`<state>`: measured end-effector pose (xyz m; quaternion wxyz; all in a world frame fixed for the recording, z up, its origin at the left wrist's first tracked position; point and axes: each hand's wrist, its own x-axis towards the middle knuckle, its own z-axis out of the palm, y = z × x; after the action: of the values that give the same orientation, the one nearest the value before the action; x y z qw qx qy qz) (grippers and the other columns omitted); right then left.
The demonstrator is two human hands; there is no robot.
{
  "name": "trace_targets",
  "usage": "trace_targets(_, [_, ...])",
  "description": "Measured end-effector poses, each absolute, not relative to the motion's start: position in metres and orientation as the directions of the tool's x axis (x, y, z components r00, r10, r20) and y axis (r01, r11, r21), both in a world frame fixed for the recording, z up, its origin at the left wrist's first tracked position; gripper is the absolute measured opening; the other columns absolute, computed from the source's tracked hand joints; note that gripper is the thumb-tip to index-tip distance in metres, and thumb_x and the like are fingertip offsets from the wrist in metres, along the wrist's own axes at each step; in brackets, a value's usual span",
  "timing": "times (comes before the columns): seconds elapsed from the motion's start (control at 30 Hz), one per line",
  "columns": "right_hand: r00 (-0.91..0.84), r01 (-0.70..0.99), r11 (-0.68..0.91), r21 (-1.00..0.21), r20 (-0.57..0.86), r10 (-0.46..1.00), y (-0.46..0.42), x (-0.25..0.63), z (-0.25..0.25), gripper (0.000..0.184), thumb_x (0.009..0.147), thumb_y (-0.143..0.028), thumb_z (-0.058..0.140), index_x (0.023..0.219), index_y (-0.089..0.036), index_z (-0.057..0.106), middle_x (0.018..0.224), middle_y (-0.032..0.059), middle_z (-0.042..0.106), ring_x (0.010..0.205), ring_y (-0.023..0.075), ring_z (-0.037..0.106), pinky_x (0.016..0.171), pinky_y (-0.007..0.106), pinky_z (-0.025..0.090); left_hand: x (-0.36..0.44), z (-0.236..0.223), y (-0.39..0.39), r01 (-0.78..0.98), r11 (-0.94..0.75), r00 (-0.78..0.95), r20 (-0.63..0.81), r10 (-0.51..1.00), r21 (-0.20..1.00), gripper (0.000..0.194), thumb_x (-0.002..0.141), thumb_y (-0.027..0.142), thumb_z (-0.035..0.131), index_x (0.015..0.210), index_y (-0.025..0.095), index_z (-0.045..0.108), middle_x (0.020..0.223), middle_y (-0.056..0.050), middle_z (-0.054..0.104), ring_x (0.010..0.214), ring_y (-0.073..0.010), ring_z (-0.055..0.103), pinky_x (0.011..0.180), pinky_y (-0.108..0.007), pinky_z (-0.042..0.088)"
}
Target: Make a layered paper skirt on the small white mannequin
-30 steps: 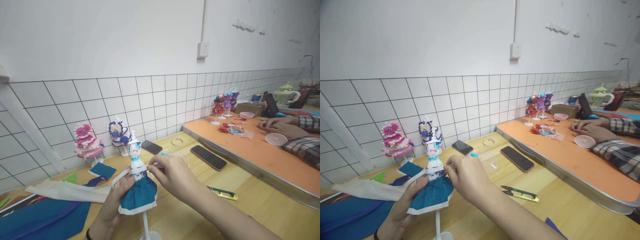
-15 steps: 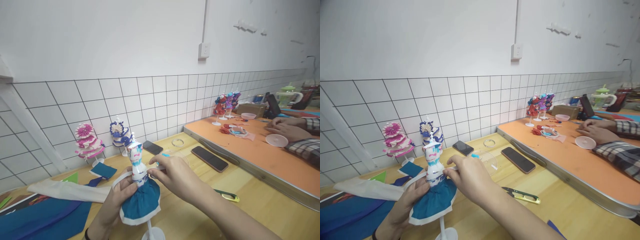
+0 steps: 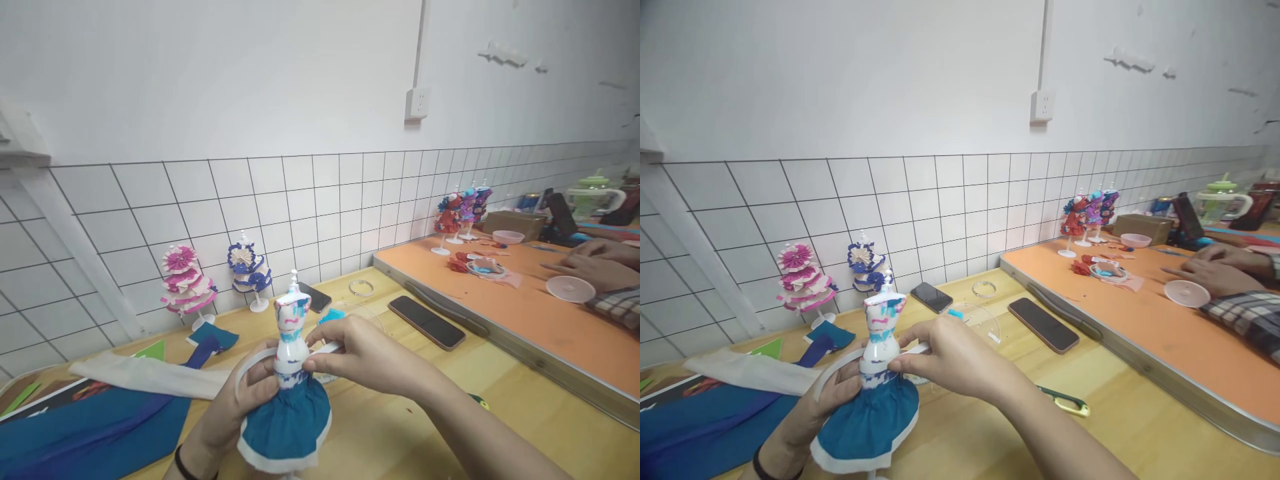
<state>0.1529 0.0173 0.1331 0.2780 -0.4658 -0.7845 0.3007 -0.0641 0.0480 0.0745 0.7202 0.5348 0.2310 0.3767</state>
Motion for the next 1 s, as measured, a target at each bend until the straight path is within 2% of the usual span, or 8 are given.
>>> trace_targets(0.1, [-0.385, 0.611, 0.374, -0.697, 0.151, 0.911, 0.017, 0.155, 0.133, 0.035, 0.076, -0.050, 0.061, 0.101, -0.025, 0.063, 0.059, -0.0047, 0.054, 0.054, 0.0102, 0.048, 0.047, 0.018, 0.030, -0.063, 0.073, 0.049, -0.302, 0.140, 0.634, 0.088, 0.769, 0.943, 0.039, 0.069, 0.031, 0.070, 0.106, 0.024, 0.061, 0.098, -0.004, 0.069, 0.100, -0.0264, 0.060, 0.082, -0.034, 0.045])
trace_targets(0.27, [-0.473, 0.614, 0.422, -0.667, 0.116, 0.873, 0.017, 0.158, 0.136, 0.023, 0.082, -0.043, 0.055, 0.094, -0.028, 0.067, 0.052, -0.0071, 0.040, 0.046, 0.0077, 0.032, 0.043, 0.020, 0.022, -0.062, 0.074, 0.051, -0.262, 0.044, 0.643, 0.140, 0.753, 0.964, 0.040, 0.069, 0.035, 0.071, 0.105, 0.020, 0.064, 0.099, -0.007, 0.069, 0.100, -0.0268, 0.059, 0.084, -0.035, 0.044])
trace_targets(0.4, [-0.472, 0.628, 0.422, -0.654, 0.111, 0.875, 0.017, 0.156, 0.137, 0.024, 0.083, -0.043, 0.053, 0.092, -0.026, 0.068, 0.052, -0.0070, 0.036, 0.046, 0.0078, 0.027, 0.043, 0.021, 0.020, -0.060, 0.075, 0.051, -0.203, -0.023, 0.564, 0.136, 0.815, 0.979, 0.028, 0.078, 0.035, 0.061, 0.097, 0.016, 0.069, 0.095, -0.008, 0.070, 0.094, -0.0251, 0.060, 0.085, -0.036, 0.044])
trace_targets(0.5, [-0.446, 0.675, 0.422, -0.605, 0.120, 0.887, 0.017, 0.155, 0.137, 0.023, 0.083, -0.041, 0.053, 0.087, -0.025, 0.069, 0.050, -0.0072, 0.034, 0.045, 0.0081, 0.027, 0.043, 0.022, 0.019, -0.055, 0.078, 0.052, -0.151, -0.048, 0.505, 0.119, 0.855, 0.987, 0.028, 0.082, 0.034, 0.054, 0.090, 0.014, 0.071, 0.089, -0.008, 0.071, 0.090, -0.0234, 0.061, 0.085, -0.035, 0.043])
trace_targets(0.6, [-0.390, 0.735, 0.411, -0.540, 0.159, 0.907, 0.017, 0.156, 0.137, 0.023, 0.082, -0.040, 0.053, 0.083, -0.023, 0.069, 0.050, -0.0062, 0.039, 0.046, 0.0088, 0.032, 0.043, 0.022, 0.020, -0.052, 0.080, 0.052, -0.125, -0.115, 0.424, 0.158, 0.892, 0.985, 0.029, 0.083, 0.034, 0.052, 0.092, 0.014, 0.071, 0.087, -0.007, 0.071, 0.089, -0.0224, 0.061, 0.084, -0.034, 0.044])
trace_targets(0.77, [-0.234, 0.818, 0.301, -0.490, 0.193, 0.953, 0.019, 0.156, 0.137, 0.031, 0.082, -0.042, 0.050, 0.071, -0.019, 0.066, 0.058, 0.0003, 0.057, 0.051, 0.0123, 0.046, 0.045, 0.022, 0.023, -0.053, 0.086, 0.049, 0.036, -0.327, 0.134, 0.319, 0.938, 0.944, 0.023, 0.082, 0.030, 0.054, 0.084, 0.017, 0.073, 0.087, -0.004, 0.072, 0.092, -0.0222, 0.061, 0.083, -0.030, 0.044])
trace_targets(0.87, [-0.154, 0.850, 0.234, -0.472, 0.203, 0.967, 0.022, 0.154, 0.136, 0.034, 0.081, -0.044, 0.048, 0.061, -0.018, 0.060, 0.058, 0.0016, 0.059, 0.051, 0.0136, 0.049, 0.046, 0.023, 0.026, -0.051, 0.089, 0.041, 0.074, -0.456, 0.155, 0.442, 0.884, 0.887, 0.021, 0.082, 0.025, 0.053, 0.081, 0.018, 0.073, 0.086, -0.004, 0.071, 0.091, -0.0218, 0.060, 0.084, -0.031, 0.045])
trace_targets(1.0, [-0.111, 0.862, 0.195, -0.467, 0.200, 0.973, 0.022, 0.151, 0.133, 0.032, 0.081, -0.043, 0.048, 0.063, -0.019, 0.060, 0.056, 0.0018, 0.060, 0.050, 0.0145, 0.050, 0.047, 0.023, 0.026, -0.038, 0.093, 0.025, 0.031, -0.675, 0.286, 0.641, 0.712, 0.737, 0.022, 0.082, 0.018, 0.051, 0.080, 0.019, 0.073, 0.080, -0.006, 0.070, 0.084, -0.0203, 0.061, 0.079, -0.033, 0.047])
